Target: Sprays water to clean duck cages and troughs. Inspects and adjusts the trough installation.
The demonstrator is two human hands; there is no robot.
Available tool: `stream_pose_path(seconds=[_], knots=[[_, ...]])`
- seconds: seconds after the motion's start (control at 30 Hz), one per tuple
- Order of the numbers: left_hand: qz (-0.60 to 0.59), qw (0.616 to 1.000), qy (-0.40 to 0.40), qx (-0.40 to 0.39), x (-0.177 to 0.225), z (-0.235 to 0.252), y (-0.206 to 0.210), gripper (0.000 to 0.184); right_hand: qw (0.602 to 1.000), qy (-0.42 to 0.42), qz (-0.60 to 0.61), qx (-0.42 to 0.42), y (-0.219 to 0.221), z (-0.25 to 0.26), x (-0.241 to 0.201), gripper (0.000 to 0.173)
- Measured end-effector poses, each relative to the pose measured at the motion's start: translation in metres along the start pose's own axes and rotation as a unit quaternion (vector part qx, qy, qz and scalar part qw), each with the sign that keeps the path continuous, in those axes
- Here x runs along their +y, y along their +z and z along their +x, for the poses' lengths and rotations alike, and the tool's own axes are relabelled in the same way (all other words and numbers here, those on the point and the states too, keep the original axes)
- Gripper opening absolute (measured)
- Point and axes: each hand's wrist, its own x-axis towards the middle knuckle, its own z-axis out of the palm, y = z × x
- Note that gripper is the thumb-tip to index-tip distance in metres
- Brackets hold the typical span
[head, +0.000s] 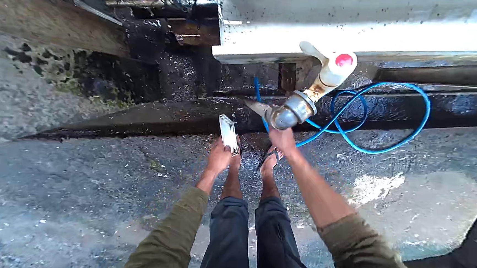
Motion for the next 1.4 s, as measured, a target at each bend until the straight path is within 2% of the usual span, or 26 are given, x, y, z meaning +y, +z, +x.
stream_pose_path(seconds=[0.03,0.07,0.1,0.13,0.2,0.27,0.33,0.37,0.43,0.47,0.53,0.63,0.7,0.77,0.83,0.9,0.97,1.1,1.2,1.3,1.4], knots=[[-0.049,0.999,-0.001,0.007,-0.003,-0.010,0.001,0.052,0.997,-0.030,-0.040,-0.066,0.010,-0.023,0.003,0.052],[-0.091,0.996,-0.001,0.014,-0.004,-0.022,0.001,0.054,0.987,-0.099,-0.068,-0.102,0.027,-0.045,0.011,0.057],[-0.125,0.992,0.003,0.020,-0.002,-0.035,-0.001,0.054,0.975,-0.183,-0.079,-0.095,0.046,-0.065,0.018,0.059],[-0.151,0.988,0.012,0.025,0.004,-0.050,-0.006,0.053,0.963,-0.249,-0.077,-0.069,0.063,-0.079,0.019,0.058],[-0.185,0.981,0.040,0.037,0.015,-0.082,-0.017,0.051,0.944,-0.325,-0.059,0.021,0.084,-0.099,0.009,0.048],[-0.225,0.968,0.093,0.051,0.023,-0.108,-0.033,0.053,0.920,-0.373,-0.022,0.115,0.088,-0.105,-0.016,0.041],[-0.253,0.950,0.170,0.066,0.031,-0.126,-0.054,0.058,0.897,-0.410,0.026,0.166,0.081,-0.109,-0.046,0.037],[-0.271,0.938,0.206,0.067,0.035,-0.132,-0.066,0.068,0.886,-0.425,0.051,0.178,0.076,-0.113,-0.060,0.034],[-0.350,0.902,0.250,0.020,0.047,-0.137,-0.089,0.109,0.871,-0.454,0.078,0.171,0.061,-0.124,-0.086,0.030],[-0.390,0.882,0.264,-0.001,0.056,-0.137,-0.097,0.120,0.868,-0.463,0.073,0.163,0.052,-0.129,-0.098,0.030],[-0.420,0.859,0.292,-0.024,0.076,-0.130,-0.110,0.119,0.879,-0.461,0.026,0.122,0.026,-0.138,-0.120,0.034],[-0.333,0.893,0.301,-0.031,0.109,-0.111,-0.137,0.096,0.892,-0.448,-0.020,0.046,-0.036,-0.154,-0.143,0.029],[-0.253,0.915,0.312,-0.027,0.130,-0.093,-0.157,0.078,0.887,-0.453,-0.009,0.095,-0.085,-0.165,-0.152,0.028],[-0.175,0.927,0.331,-0.032,0.156,-0.075,-0.178,0.067,0.878,-0.445,-0.034,0.172,-0.134,-0.165,-0.157,0.030],[-0.109,0.923,0.365,-0.041,0.180,-0.050,-0.192,0.063,0.868,-0.432,-0.099,0.226,-0.175,-0.151,-0.165,0.031],[-0.062,0.913,0.401,-0.036,0.195,-0.022,-0.198,0.063,0.854,-0.422,-0.181,0.244,-0.202,-0.125,-0.173,0.032],[-0.073,0.898,0.434,0.022,0.202,-0.003,-0.195,0.057,0.847,-0.426,-0.232,0.217,-0.214,-0.095,-0.184,0.032],[-0.156,0.881,0.431,0.112,0.198,0.000,-0.176,0.075,0.845,-0.435,-0.281,0.134,-0.213,-0.038,-0.215,0.033],[-0.215,0.884,0.397,0.121,0.202,0.001,-0.164,0.075,0.836,-0.437,-0.314,0.109,-0.209,-0.002,-0.242,0.038],[-0.296,0.885,0.344,0.100,0.217,-0.007,-0.163,0.060,0.846,-0.401,-0.337,0.105,-0.200,0.016,-0.260,0.041],[-0.325,0.881,0.329,0.098,0.221,-0.008,-0.161,0.058,0.837,-0.412,-0.334,0.131,-0.191,0.034,-0.264,0.040]])
